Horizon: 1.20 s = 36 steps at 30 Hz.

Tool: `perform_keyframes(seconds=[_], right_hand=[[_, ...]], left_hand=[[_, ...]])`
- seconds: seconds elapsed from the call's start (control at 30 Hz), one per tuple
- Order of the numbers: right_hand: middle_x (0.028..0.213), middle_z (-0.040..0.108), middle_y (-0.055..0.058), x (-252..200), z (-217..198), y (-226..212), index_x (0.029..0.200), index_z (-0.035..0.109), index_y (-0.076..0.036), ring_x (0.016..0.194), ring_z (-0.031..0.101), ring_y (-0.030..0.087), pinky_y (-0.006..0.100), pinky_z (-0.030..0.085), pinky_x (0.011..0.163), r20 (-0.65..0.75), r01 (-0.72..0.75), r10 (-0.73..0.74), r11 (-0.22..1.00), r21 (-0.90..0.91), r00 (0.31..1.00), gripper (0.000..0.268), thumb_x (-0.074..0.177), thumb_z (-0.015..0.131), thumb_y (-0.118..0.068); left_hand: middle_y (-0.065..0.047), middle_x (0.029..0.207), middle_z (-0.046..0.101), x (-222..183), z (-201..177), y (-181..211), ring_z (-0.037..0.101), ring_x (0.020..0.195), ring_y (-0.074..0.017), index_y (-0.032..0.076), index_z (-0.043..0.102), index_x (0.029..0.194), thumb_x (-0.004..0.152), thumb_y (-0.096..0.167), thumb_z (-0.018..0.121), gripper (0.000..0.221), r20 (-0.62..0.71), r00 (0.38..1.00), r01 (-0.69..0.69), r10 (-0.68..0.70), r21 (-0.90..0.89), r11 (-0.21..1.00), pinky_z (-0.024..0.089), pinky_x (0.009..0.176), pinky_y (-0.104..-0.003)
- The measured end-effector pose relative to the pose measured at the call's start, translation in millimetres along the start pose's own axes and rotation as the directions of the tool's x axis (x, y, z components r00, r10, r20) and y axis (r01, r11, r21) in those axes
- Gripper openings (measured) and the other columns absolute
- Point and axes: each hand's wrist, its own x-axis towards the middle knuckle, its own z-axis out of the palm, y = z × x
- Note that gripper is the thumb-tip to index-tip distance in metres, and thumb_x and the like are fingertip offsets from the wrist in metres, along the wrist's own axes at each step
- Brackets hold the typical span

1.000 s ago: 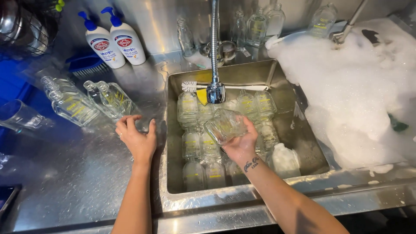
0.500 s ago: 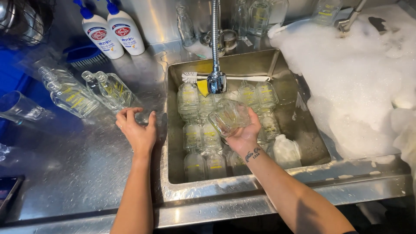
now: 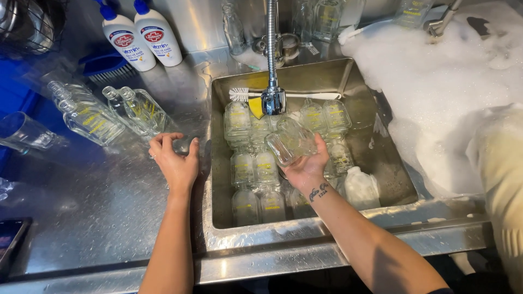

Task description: Rinsing glass bottles under a faucet, scrubbing with a brush, and placing them into a plastic crate.

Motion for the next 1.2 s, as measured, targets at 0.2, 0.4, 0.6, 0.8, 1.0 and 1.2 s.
perform_keyframes(seconds=[0.2, 0.4, 0.6, 0.8, 1.0, 1.2], right_hand=[[0.166, 0.029, 0.009, -14, 10, 1, 0.154, 0.033, -0.016, 0.146, 0.041, 0.033, 0.053, 0.043, 0.115, -0.044, 0.021, -0.018, 0.998, 0.056, 0.999, 0.088, 0.083, 0.063, -0.059], [0.151, 0.043, 0.020, 17, -10, -6, 0.133, 0.042, -0.018, 0.128, 0.057, 0.039, 0.046, 0.058, 0.099, -0.051, -0.026, 0.028, 0.999, 0.035, 0.998, 0.058, 0.088, 0.066, -0.044], [0.134, 0.055, 0.014, 69, -46, -14, 0.121, 0.057, -0.013, 0.116, 0.061, 0.033, 0.045, 0.060, 0.095, -0.153, 0.125, -0.133, 0.991, -0.057, 0.979, 0.033, 0.090, 0.066, -0.019], [0.127, 0.064, 0.017, 65, -43, -17, 0.122, 0.059, -0.008, 0.111, 0.066, 0.035, 0.051, 0.057, 0.099, -0.200, 0.080, -0.094, 0.994, -0.079, 0.975, 0.039, 0.087, 0.066, -0.023], [0.126, 0.064, 0.018, 53, -28, -10, 0.125, 0.056, -0.005, 0.112, 0.067, 0.036, 0.052, 0.057, 0.099, -0.155, 0.033, -0.042, 0.998, -0.056, 0.987, 0.042, 0.088, 0.066, -0.023], [0.123, 0.063, 0.020, 38, -23, -8, 0.116, 0.056, -0.011, 0.108, 0.069, 0.040, 0.044, 0.061, 0.091, -0.124, 0.004, -0.006, 1.000, -0.023, 0.992, 0.034, 0.087, 0.068, -0.024]], left_hand=[[-0.012, 0.118, 0.047, 0, 0, 1, 0.049, 0.122, -0.0418, 0.008, 0.063, 0.103, 0.082, 0.018, 0.087, 0.033, 0.012, 1.000, -0.004, 0.004, 0.003, 1.000, 0.040, 0.105, -0.055], [-0.011, 0.118, 0.047, 0, 1, 0, 0.049, 0.122, -0.0415, 0.008, 0.064, 0.104, 0.081, 0.019, 0.087, 0.035, 0.013, 1.000, 0.000, 0.000, 0.005, 1.000, 0.039, 0.107, -0.054], [-0.013, 0.118, 0.047, 3, -1, -1, 0.049, 0.120, -0.0424, 0.007, 0.063, 0.106, 0.081, 0.018, 0.088, 0.037, 0.018, 0.999, -0.033, 0.033, -0.032, 0.999, 0.040, 0.106, -0.055], [-0.012, 0.120, 0.047, -1, -3, 4, 0.048, 0.125, -0.0410, 0.005, 0.064, 0.107, 0.084, 0.017, 0.089, 0.036, 0.011, 0.999, -0.048, 0.048, -0.016, 0.999, 0.040, 0.106, -0.055], [-0.012, 0.120, 0.047, 1, -1, -2, 0.049, 0.123, -0.0408, 0.006, 0.063, 0.108, 0.086, 0.017, 0.089, 0.036, 0.014, 0.996, -0.090, 0.090, -0.011, 0.996, 0.041, 0.106, -0.055], [-0.013, 0.119, 0.047, 2, -2, 2, 0.050, 0.122, -0.0408, 0.006, 0.064, 0.108, 0.084, 0.018, 0.091, 0.038, 0.026, 0.991, -0.129, 0.129, -0.026, 0.991, 0.042, 0.106, -0.054]])
